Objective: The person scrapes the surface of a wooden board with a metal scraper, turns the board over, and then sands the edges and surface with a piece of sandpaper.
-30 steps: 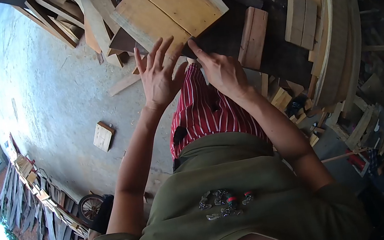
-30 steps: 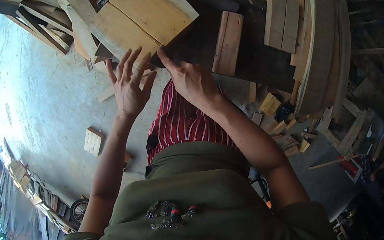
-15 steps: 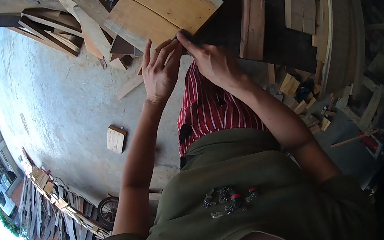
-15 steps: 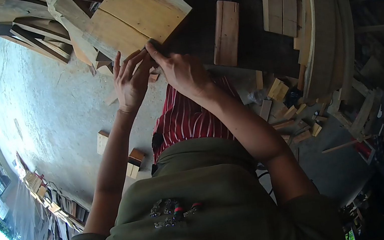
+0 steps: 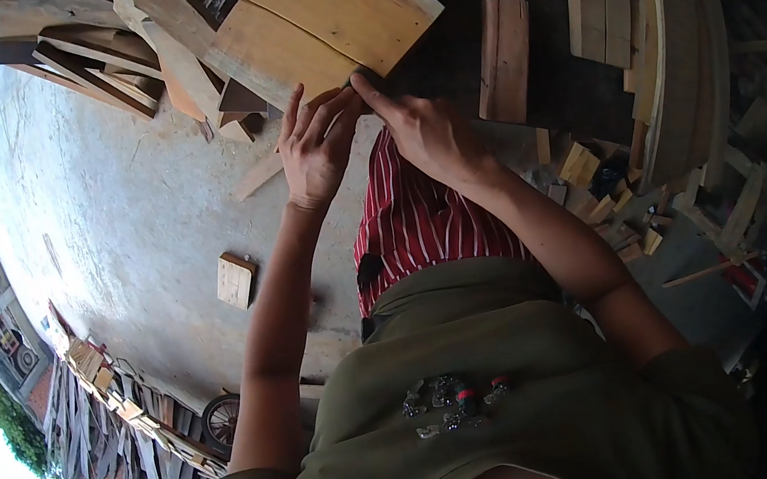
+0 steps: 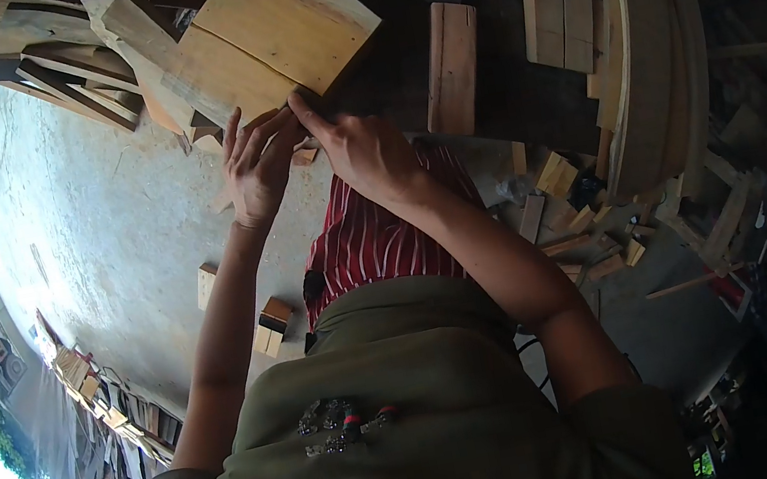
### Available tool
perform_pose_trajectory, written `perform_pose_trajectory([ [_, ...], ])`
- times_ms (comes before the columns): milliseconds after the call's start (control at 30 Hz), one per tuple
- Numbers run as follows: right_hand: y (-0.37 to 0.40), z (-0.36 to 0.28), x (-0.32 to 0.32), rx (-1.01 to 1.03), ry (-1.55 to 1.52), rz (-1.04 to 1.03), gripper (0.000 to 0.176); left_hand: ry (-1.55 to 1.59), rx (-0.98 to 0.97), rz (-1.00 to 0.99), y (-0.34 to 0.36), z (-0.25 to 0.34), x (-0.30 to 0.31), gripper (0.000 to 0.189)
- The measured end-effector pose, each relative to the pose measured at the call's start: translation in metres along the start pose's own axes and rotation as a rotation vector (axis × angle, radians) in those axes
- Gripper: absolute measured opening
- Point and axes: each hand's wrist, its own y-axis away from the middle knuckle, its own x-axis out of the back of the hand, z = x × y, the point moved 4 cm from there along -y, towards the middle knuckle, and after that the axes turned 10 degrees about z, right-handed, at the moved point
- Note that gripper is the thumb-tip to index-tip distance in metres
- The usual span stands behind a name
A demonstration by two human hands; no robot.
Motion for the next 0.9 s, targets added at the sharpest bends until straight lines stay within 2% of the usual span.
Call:
perform_pose_trajectory([
  [33,-0.006,-0.002,-0.002,0.007,-0.004,0.042,0.066,-0.002,0.047,0.008,-0.003,-0.004,0.000,0.032],
  [200,0.005,-0.001,0.001,0.007,0.003,0.023,0.069,0.017,-0.019,-0.044,0.001,0.004,0.003,0.034],
  [333,0.002,-0.003,0.000,-0.018,0.011,-0.012,0.072,0.032,0.012,0.009,0.000,-0.002,0.000,0.031],
  [400,-0.002,-0.007,0.001,-0.019,-0.008,-0.004,0.071,0.034,0.006,-0.027,-0.001,-0.006,0.002,0.029],
  [600,0.009,-0.005,0.006,0.010,0.046,-0.022,0.073,0.046,0.002,-0.031,0.002,0.004,0.003,0.033],
  [733,0.000,-0.009,0.004,-0.028,0.001,-0.034,0.074,0.081,0.001,-0.026,-0.001,-0.009,0.002,0.035],
  [900,0.013,-0.001,0.011,-0.025,0.018,-0.071,0.075,0.085,-0.003,-0.050,0.002,0.007,0.002,0.030],
])
